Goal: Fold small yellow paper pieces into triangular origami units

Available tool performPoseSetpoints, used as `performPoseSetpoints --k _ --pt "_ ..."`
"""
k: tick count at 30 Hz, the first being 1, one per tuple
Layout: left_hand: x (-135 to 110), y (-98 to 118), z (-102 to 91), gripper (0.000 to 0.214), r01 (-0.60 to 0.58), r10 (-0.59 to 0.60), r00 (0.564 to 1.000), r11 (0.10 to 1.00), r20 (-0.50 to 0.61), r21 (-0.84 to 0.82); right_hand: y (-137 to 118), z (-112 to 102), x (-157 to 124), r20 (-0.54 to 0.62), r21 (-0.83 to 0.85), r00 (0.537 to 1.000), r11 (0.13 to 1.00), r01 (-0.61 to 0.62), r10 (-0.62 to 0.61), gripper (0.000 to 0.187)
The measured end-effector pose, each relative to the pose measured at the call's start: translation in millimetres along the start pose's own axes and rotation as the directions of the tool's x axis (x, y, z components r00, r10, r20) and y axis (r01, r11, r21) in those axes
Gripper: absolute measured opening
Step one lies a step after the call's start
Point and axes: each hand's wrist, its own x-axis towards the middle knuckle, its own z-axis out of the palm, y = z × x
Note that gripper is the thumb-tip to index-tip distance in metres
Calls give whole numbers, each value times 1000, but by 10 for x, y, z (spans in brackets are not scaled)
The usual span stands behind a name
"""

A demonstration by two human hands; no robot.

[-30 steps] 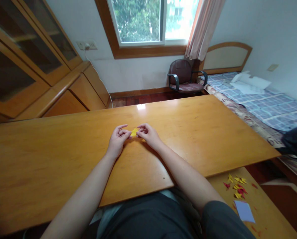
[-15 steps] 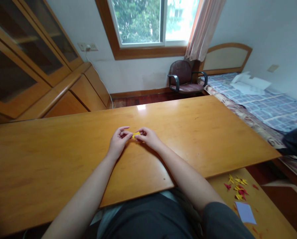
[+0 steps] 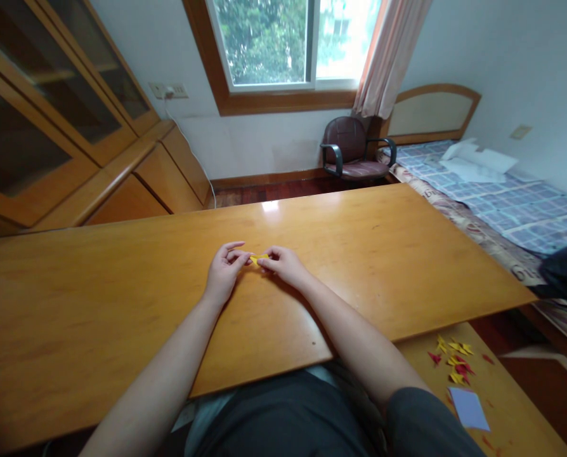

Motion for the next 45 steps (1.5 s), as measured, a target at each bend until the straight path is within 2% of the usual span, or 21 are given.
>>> performPoseSetpoints --k 5,10,18,21,26,37,45 --pt "-13 33 20 36 -3 2 1000 1000 5 24 2 -8 8 17 8 999 999 -33 33 37" --pt "-14 25 13 35 -5 5 1000 999 8 32 6 -21 6 48 -60 999 998 -3 5 33" --pt "-3 2 3 35 10 -11 1000 999 -18 -30 0 -22 3 9 -20 1000 1000 -1 1 34" --pt "4 -5 -7 34 27 -29 999 998 43 65 -9 -25 -4 5 -3 1000 1000 -9 9 34" --pt "0 -18 -40 27 -17 -14 992 967 122 252 -7 -22 -9 4 -45 1000 999 -5 5 35" --pt "-3 12 -45 27 44 -65 989 987 131 156 21 -34 -4 7 -46 1000 999 4 -4 35" --pt "-8 2 -50 31 18 -49 992 967 116 252 11 -53 -16 45 -67 999 998 -13 16 34"
